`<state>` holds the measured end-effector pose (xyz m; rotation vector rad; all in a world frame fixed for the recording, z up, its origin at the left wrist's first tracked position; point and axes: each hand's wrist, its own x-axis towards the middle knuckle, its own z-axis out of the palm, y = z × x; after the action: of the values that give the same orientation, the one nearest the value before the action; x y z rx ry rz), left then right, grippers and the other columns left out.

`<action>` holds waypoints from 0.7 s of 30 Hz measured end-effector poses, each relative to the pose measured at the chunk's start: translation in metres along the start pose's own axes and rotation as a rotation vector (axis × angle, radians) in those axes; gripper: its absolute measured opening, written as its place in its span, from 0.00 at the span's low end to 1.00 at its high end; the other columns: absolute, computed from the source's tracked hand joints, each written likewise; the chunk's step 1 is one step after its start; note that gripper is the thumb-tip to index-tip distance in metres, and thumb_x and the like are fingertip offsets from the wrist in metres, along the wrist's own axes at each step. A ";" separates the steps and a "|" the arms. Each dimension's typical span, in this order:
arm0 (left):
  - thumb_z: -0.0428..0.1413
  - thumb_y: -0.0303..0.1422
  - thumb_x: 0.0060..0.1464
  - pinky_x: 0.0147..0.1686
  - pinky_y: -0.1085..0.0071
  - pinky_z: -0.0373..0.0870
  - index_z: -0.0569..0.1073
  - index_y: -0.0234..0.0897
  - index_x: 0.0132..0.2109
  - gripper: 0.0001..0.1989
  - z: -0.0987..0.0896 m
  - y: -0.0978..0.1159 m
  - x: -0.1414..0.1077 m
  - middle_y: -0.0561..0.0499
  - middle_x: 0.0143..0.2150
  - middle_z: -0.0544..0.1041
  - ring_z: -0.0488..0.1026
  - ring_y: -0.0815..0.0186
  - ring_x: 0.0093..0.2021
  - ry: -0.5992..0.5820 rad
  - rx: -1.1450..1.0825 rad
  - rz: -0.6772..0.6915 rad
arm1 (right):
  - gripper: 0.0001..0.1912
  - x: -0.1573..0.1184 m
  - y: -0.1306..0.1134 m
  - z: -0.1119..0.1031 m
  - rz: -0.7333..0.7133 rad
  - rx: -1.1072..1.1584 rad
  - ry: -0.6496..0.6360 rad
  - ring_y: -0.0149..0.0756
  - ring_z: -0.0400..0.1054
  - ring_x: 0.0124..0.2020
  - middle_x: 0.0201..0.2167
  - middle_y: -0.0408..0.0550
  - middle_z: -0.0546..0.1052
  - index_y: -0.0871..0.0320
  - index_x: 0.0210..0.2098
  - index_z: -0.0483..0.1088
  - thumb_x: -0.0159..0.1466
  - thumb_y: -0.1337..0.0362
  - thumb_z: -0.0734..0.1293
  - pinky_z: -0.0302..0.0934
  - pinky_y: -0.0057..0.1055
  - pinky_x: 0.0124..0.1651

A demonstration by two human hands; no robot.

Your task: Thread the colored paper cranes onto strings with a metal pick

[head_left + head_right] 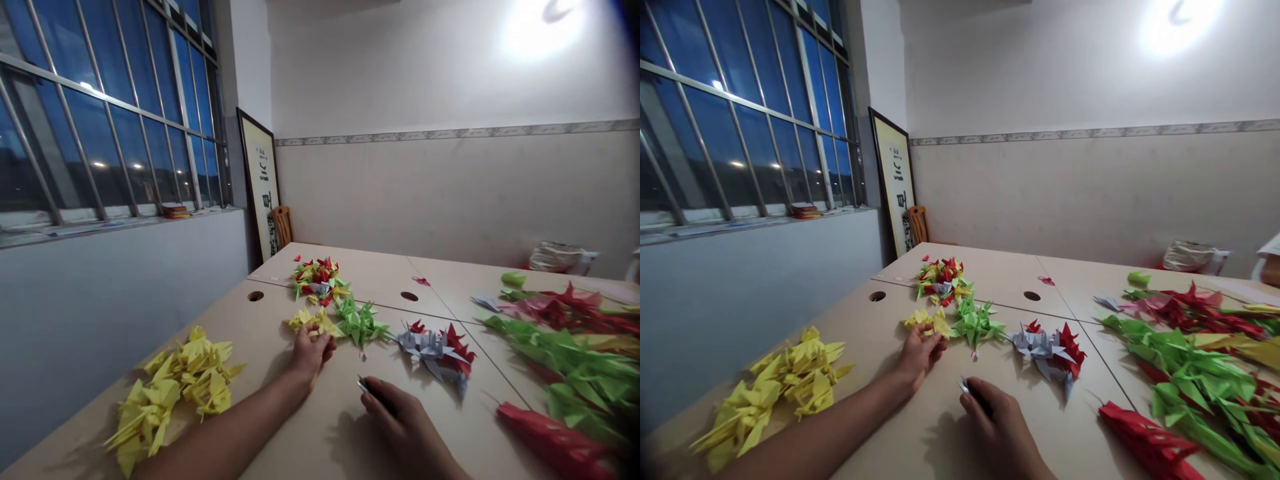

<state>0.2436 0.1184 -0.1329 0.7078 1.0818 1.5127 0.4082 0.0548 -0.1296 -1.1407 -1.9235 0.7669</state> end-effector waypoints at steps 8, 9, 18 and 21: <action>0.55 0.25 0.40 0.23 0.76 0.62 0.62 0.37 0.39 0.16 -0.013 0.010 -0.036 0.51 0.34 0.70 0.70 0.72 0.25 -0.089 0.290 0.080 | 0.22 -0.001 0.012 -0.002 0.099 -0.051 -0.018 0.46 0.68 0.42 0.41 0.52 0.75 0.60 0.41 0.72 0.55 0.51 0.61 0.63 0.36 0.44; 0.55 0.25 0.40 0.24 0.76 0.61 0.65 0.36 0.38 0.13 -0.019 0.024 -0.044 0.50 0.34 0.70 0.69 0.71 0.26 -0.167 0.408 0.126 | 0.22 -0.001 0.014 -0.002 0.101 -0.063 -0.022 0.47 0.68 0.43 0.42 0.52 0.75 0.59 0.41 0.72 0.54 0.51 0.61 0.63 0.36 0.44; 0.54 0.28 0.41 0.31 0.74 0.60 0.76 0.39 0.31 0.08 -0.107 0.160 -0.046 0.50 0.30 0.75 0.69 0.67 0.30 -0.407 1.455 0.438 | 0.22 -0.003 0.013 -0.002 0.078 -0.070 -0.035 0.48 0.68 0.43 0.41 0.51 0.75 0.58 0.41 0.72 0.54 0.50 0.61 0.62 0.38 0.44; 0.56 0.26 0.35 0.29 0.74 0.58 0.76 0.40 0.28 0.09 -0.125 0.148 -0.038 0.51 0.26 0.75 0.68 0.66 0.26 -0.422 1.576 0.333 | 0.21 -0.003 0.011 -0.002 0.068 -0.053 -0.020 0.47 0.68 0.42 0.41 0.51 0.76 0.58 0.41 0.72 0.55 0.52 0.62 0.61 0.36 0.44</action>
<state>0.0801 0.0514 -0.0452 2.2105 1.7453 0.3865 0.4157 0.0569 -0.1380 -1.2400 -1.9404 0.7703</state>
